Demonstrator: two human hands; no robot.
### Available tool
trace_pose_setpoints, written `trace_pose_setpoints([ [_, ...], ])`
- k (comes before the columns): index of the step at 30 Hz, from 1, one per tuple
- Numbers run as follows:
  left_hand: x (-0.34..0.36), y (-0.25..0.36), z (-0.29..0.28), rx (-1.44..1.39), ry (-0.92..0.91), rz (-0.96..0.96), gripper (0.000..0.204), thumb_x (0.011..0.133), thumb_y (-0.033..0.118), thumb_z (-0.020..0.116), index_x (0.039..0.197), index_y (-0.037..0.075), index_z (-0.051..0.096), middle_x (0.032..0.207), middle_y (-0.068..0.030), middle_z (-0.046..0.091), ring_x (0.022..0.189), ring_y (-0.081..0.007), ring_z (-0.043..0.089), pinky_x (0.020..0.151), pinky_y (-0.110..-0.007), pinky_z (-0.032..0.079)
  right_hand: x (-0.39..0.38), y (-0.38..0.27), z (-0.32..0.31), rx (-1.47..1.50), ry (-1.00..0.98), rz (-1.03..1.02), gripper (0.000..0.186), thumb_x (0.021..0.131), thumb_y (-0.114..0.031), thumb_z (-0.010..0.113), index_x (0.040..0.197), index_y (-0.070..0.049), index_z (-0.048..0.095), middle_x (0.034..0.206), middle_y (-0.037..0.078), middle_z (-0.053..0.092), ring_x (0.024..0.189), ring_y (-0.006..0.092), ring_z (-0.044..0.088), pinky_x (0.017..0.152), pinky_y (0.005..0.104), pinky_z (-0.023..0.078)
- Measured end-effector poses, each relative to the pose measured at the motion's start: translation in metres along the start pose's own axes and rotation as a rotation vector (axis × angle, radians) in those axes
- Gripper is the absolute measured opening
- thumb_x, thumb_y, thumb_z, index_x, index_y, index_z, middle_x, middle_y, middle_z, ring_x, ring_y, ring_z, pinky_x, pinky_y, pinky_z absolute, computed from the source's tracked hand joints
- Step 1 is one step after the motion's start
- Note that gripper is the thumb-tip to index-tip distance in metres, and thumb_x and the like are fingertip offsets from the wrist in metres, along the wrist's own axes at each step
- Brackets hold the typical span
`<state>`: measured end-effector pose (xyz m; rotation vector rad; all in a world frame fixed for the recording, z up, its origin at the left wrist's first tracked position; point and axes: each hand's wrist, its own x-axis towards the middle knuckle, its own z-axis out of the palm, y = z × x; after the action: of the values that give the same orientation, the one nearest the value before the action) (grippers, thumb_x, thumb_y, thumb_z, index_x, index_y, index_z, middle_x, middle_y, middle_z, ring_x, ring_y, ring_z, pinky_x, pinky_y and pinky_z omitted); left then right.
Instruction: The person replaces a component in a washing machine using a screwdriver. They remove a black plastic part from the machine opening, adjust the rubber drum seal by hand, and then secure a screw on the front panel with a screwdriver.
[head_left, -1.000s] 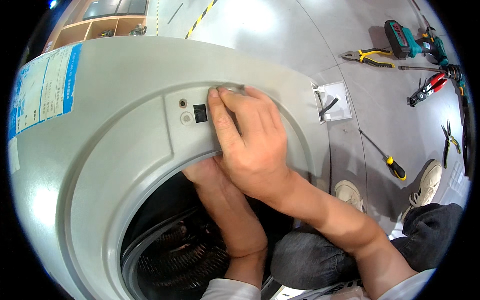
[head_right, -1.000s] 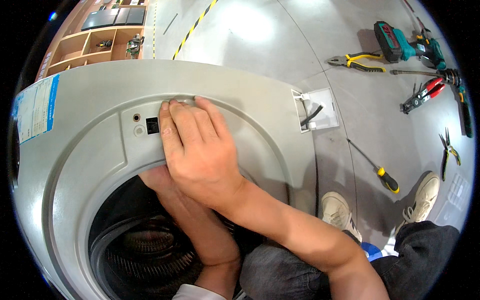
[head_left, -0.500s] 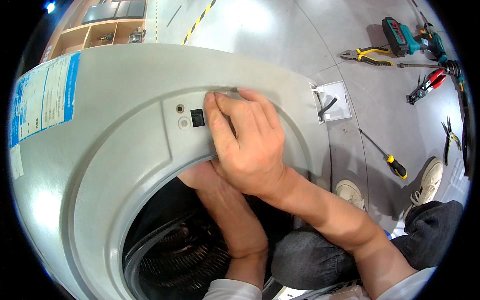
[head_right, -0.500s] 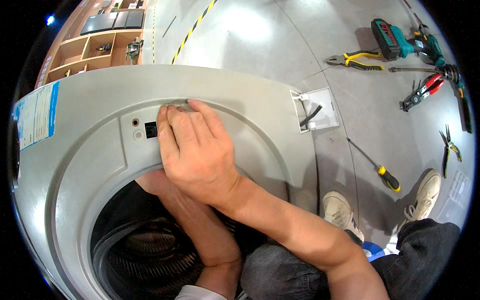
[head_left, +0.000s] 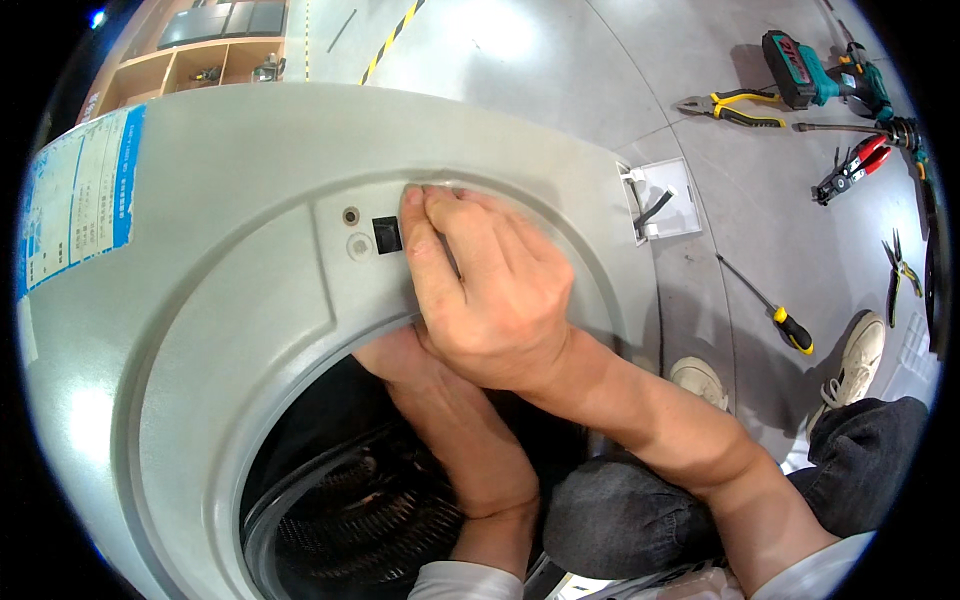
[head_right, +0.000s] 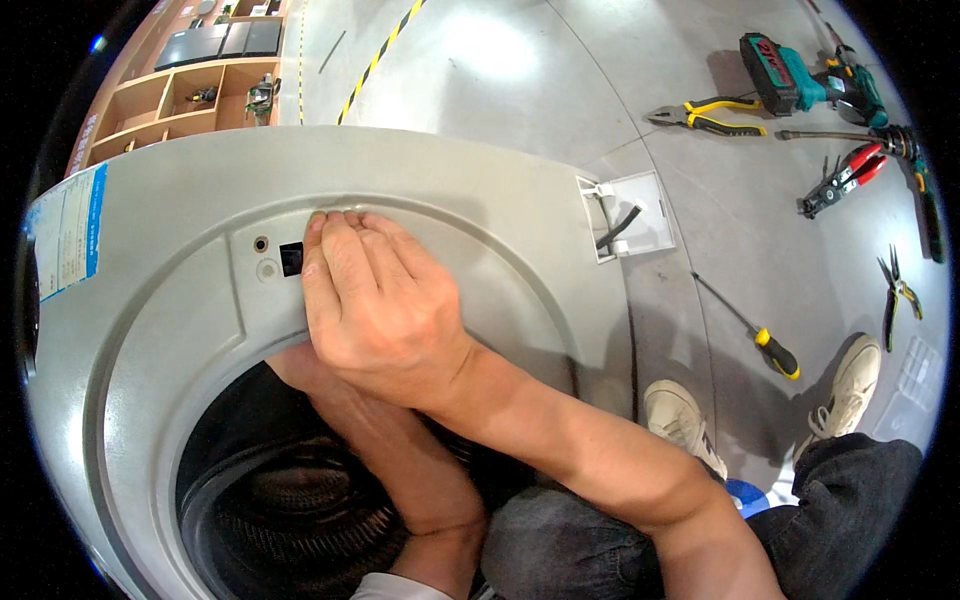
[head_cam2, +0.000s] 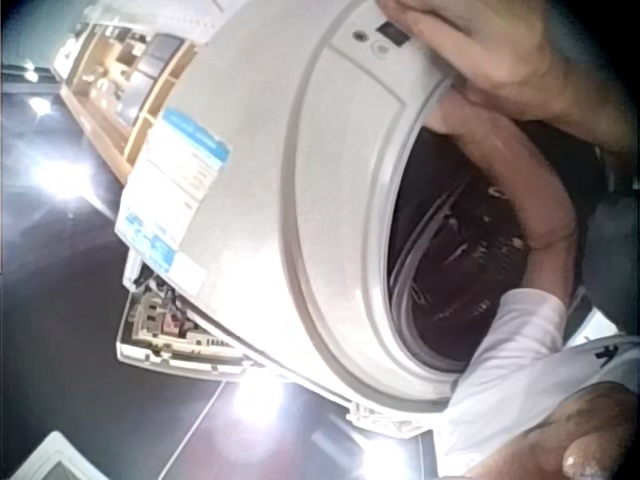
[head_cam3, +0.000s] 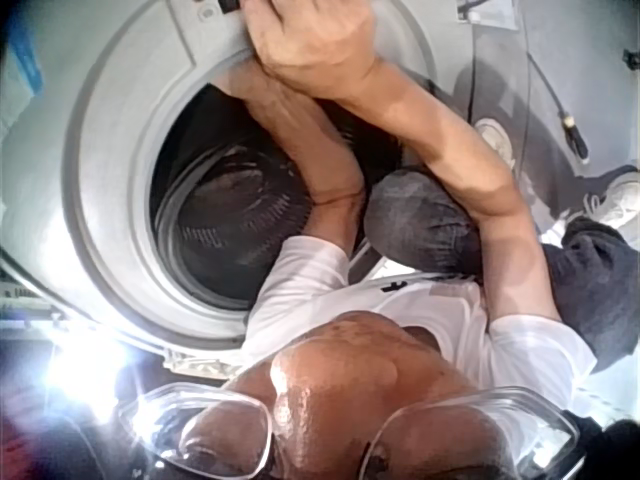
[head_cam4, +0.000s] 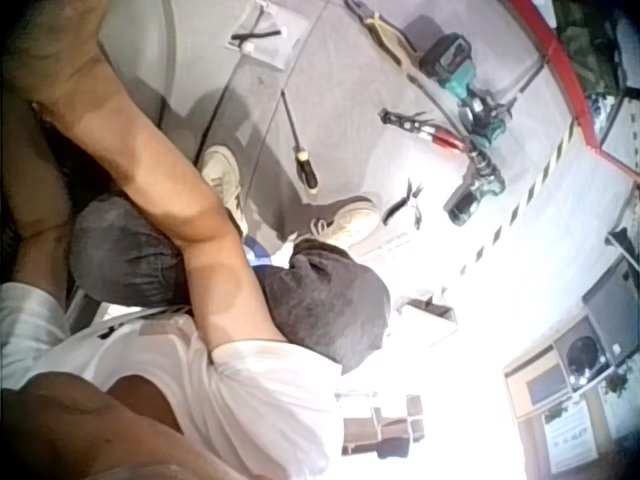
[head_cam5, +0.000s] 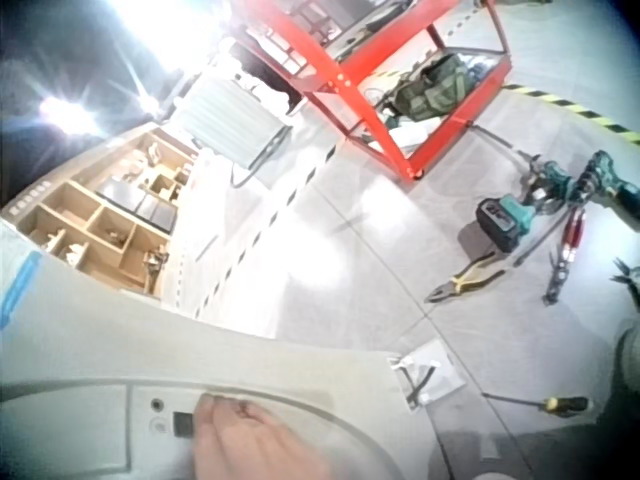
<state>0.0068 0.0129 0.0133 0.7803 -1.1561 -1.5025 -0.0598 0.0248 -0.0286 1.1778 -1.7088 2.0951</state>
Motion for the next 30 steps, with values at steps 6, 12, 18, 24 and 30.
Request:
trace_pose_setpoints([
  [6, 0.003, -0.011, 0.002, -0.074, -0.034, -0.009, 0.055, 0.095, 0.044, 0.031, 0.125, -0.001, 0.044, 0.122, -0.0173, 0.052, 0.11, -0.0295, 0.053, 0.094, -0.041, 0.045, 0.003, 0.016, -0.016, 0.074, -0.123, 0.04, 0.048, 0.056, -0.01, 0.068, 0.101, 0.006, 0.061, 0.091, 0.014, 0.058, 0.076, 0.0305, 0.06, 0.068, 0.0356, 0.052],
  [12, -0.001, -0.01, -0.012, -0.301, -0.134, 0.04, 0.055, 0.095, 0.044, 0.032, 0.125, -0.001, 0.045, 0.122, -0.0169, 0.053, 0.11, -0.0297, 0.053, 0.094, -0.041, 0.045, 0.008, 0.01, -0.034, 0.128, -0.317, 0.008, 0.059, 0.056, -0.012, 0.07, 0.11, 0.006, 0.056, 0.098, 0.016, 0.056, 0.086, 0.0338, 0.058, 0.08, 0.0391, 0.049],
  [18, 0.0, -0.003, 0.044, -0.008, 0.59, 0.044, 0.056, 0.094, 0.046, 0.029, 0.126, 0.003, 0.044, 0.123, -0.0147, 0.051, 0.11, -0.03, 0.051, 0.093, -0.042, 0.045, 0.049, 0.02, -0.079, 0.249, -0.766, -0.017, 0.053, 0.069, -0.017, 0.072, 0.114, 0.004, 0.053, 0.104, 0.017, 0.057, 0.089, 0.0347, 0.057, 0.08, 0.0387, 0.047],
  [24, 0.002, -0.003, 0.043, -0.103, 0.519, 0.068, 0.046, 0.094, 0.039, 0.037, 0.124, 0.006, 0.048, 0.122, -0.0102, 0.052, 0.112, -0.0266, 0.05, 0.091, -0.041, 0.045, 0.133, 0.029, -0.074, 0.157, -0.988, -0.271, 0.03, 0.08, -0.024, 0.064, 0.095, 0.002, 0.06, 0.09, 0.019, 0.059, 0.086, 0.0367, 0.057, 0.077, 0.042, 0.047],
  [30, -0.009, -0.018, 0.024, -0.052, 0.535, 0.026, 0.04, 0.091, 0.023, 0.053, 0.126, 0.005, 0.045, 0.124, -0.0075, 0.051, 0.113, -0.0194, 0.048, 0.096, -0.036, 0.041, 0.187, 0.006, -0.065, 0.22, -1.539, -0.642, 0.025, 0.082, -0.023, 0.062, 0.087, 0.002, 0.062, 0.078, 0.018, 0.061, 0.08, 0.0363, 0.059, 0.072, 0.0404, 0.047],
])
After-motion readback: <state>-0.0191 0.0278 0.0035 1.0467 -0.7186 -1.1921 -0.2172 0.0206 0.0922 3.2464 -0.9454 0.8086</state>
